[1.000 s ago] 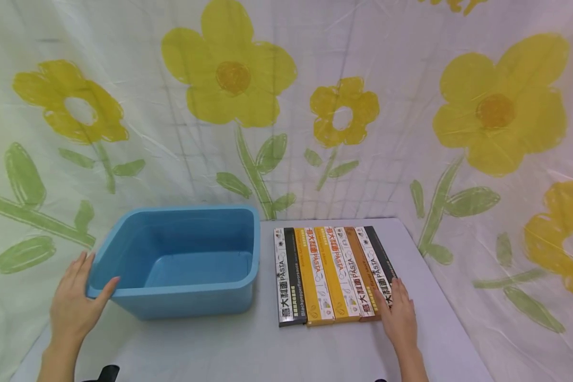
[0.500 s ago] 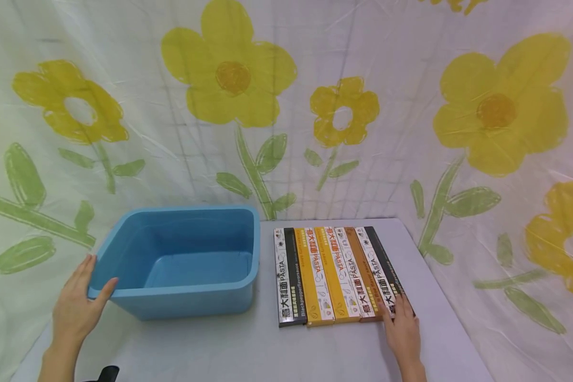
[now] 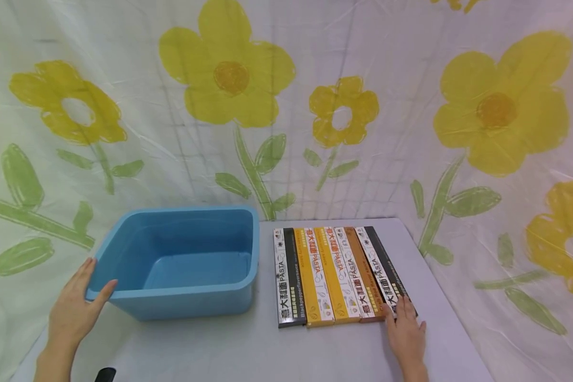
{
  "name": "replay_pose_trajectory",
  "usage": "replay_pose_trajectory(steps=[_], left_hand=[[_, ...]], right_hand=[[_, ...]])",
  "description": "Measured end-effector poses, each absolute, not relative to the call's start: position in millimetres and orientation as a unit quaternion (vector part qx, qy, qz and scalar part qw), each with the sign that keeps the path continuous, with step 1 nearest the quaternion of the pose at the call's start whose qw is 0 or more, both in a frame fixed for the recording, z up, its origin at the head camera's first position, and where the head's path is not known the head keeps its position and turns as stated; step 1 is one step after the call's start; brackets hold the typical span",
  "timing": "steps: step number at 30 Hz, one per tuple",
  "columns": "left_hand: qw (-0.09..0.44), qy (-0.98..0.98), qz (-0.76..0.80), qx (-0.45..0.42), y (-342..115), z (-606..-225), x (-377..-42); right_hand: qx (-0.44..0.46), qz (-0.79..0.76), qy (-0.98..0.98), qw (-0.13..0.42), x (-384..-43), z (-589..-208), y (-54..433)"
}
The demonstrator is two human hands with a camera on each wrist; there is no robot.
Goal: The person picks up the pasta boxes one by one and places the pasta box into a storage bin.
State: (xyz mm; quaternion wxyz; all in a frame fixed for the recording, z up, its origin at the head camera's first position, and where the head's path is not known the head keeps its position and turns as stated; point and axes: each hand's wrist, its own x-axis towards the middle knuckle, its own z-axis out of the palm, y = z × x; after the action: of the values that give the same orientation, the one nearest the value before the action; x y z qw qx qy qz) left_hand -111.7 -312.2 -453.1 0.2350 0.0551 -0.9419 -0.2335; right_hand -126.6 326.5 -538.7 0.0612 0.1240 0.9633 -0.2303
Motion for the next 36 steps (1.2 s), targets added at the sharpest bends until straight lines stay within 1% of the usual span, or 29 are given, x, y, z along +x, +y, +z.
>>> replay_pose_trajectory(steps=[5,9,14,18,22,25,36], left_hand=[[0.216,-0.944,-0.245,0.043,-316.0,-448.2,-110.1],[0.178,-0.952,-0.245,0.031,-321.5,-442.7,-111.9],[0.119,-0.959,-0.258,0.007,-331.0,-437.6,-117.5],[0.093,-0.957,-0.275,0.001,-336.0,-435.1,-119.0],[0.083,-0.955,-0.284,0.004,-337.3,-434.4,-119.9],[0.078,-0.954,-0.291,0.008,-336.7,-434.8,-120.9],[0.084,-0.942,-0.324,0.012,-332.5,-435.2,-121.9]], right_hand=[[0.113,-0.217,0.969,0.03,-130.7,-540.8,336.2],[0.116,-0.206,0.972,0.012,-137.9,-538.7,345.5],[0.132,-0.22,0.966,0.03,-151.1,-533.9,360.6],[0.123,-0.236,0.963,0.048,-162.3,-533.3,370.2],[0.128,-0.258,0.956,0.054,-170.3,-535.1,374.7],[0.151,-0.275,0.948,0.052,-171.1,-536.5,373.9],[0.231,-0.295,0.927,-0.003,-167.2,-534.4,362.0]])
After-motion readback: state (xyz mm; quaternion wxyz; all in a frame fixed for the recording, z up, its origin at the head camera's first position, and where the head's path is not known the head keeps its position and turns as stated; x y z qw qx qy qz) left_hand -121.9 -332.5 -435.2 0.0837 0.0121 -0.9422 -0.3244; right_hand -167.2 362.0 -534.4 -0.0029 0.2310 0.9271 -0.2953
